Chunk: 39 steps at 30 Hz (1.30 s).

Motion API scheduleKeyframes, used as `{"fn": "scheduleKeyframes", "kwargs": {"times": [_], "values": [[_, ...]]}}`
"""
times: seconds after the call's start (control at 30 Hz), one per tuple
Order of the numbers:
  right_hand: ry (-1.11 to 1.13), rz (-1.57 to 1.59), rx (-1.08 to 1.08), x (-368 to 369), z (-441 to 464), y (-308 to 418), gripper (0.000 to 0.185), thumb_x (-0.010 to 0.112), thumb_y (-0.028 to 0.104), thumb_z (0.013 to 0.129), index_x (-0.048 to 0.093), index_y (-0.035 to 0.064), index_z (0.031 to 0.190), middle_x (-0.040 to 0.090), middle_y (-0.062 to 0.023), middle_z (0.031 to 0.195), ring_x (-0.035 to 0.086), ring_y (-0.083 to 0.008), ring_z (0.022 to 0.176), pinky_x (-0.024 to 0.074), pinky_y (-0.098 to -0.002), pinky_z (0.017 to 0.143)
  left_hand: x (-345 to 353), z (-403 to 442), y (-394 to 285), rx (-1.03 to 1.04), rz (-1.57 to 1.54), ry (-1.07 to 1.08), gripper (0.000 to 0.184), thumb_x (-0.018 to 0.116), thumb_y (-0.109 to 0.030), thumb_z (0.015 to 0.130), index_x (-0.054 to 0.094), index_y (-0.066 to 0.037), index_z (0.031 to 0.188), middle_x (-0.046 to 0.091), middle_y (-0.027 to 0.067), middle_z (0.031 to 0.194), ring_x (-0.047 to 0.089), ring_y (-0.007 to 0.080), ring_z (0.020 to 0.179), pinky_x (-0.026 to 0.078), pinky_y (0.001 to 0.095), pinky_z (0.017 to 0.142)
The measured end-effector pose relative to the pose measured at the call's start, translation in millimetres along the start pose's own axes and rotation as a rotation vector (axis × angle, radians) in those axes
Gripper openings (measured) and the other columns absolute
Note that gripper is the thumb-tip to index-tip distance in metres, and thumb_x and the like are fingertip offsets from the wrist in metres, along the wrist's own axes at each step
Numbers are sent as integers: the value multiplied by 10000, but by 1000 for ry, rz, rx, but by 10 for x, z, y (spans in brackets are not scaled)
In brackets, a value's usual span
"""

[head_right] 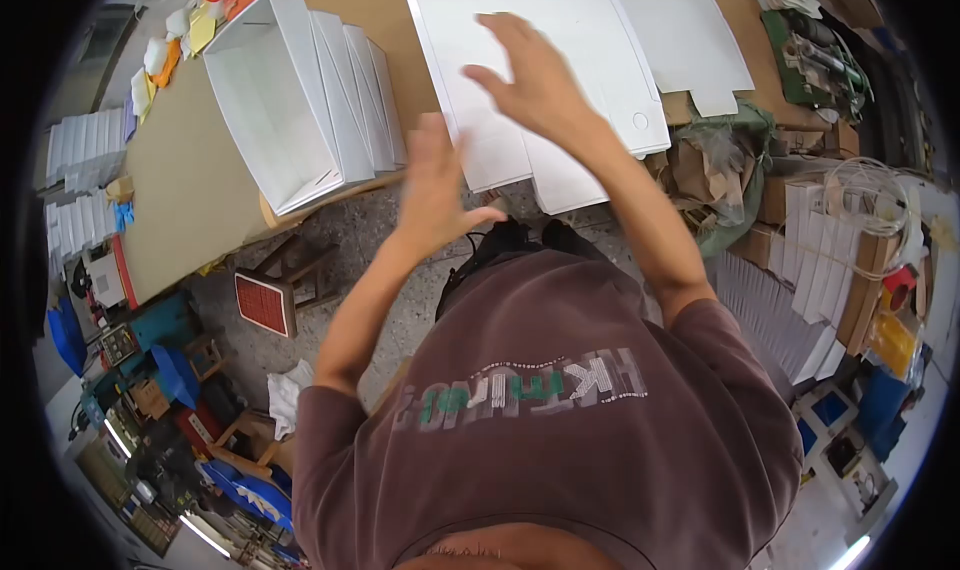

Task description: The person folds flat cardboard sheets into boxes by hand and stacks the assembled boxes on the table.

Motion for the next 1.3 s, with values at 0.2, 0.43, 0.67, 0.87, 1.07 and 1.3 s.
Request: {"fn": "scheduleKeyframes", "kwargs": {"times": [0.2,0.43,0.67,0.87,1.07,1.3], "values": [[282,-46,-106,-622,-772,744,308,681,197,882,637,37,1141,680,-132,979,656,-323,925,546,-425,753,532,103,523,-9,-284,373,626,823,-413,737,665,-55,1227,554,138,1407,363,339,1426,415,449,1097],[413,76,-380,65,-1407,1144,123,631,164,870,594,49,890,610,-76,799,642,-255,787,523,-388,629,537,199,554,-192,-454,414,530,808,-338,797,665,-78,1236,601,62,1354,366,281,1344,448,411,1027],[333,20,-331,-237,-1511,805,174,635,232,928,598,64,899,585,-74,786,631,-252,750,506,-385,621,385,60,372,-294,-520,342,407,811,-225,809,718,-79,1178,650,102,1252,622,164,953,515,293,727],[335,-3,-421,208,-1522,943,202,644,256,918,626,55,908,599,-84,837,592,-255,856,488,-383,724,564,157,703,-564,-399,407,375,825,-233,780,702,-12,1058,641,135,976,606,195,749,510,316,684],[325,66,-446,-27,-1681,773,199,664,240,906,626,46,880,588,-79,836,548,-257,917,464,-373,785,429,33,155,153,79,66,539,852,-271,769,671,-8,1204,676,153,1160,633,156,900,508,289,820],[537,225,-398,-173,-1563,985,203,670,222,882,673,20,901,630,-101,908,559,-276,985,454,-410,884,355,164,581,-484,-921,463,431,738,-306,910,677,-6,1214,695,188,1101,658,147,830,525,307,732]]}}
Point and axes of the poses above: each hand's wrist, its own z-axis towards the middle knuckle, its own x-axis out of the palm, y = z × x, the point moved 2 cm from there along z, towards the middle knuckle
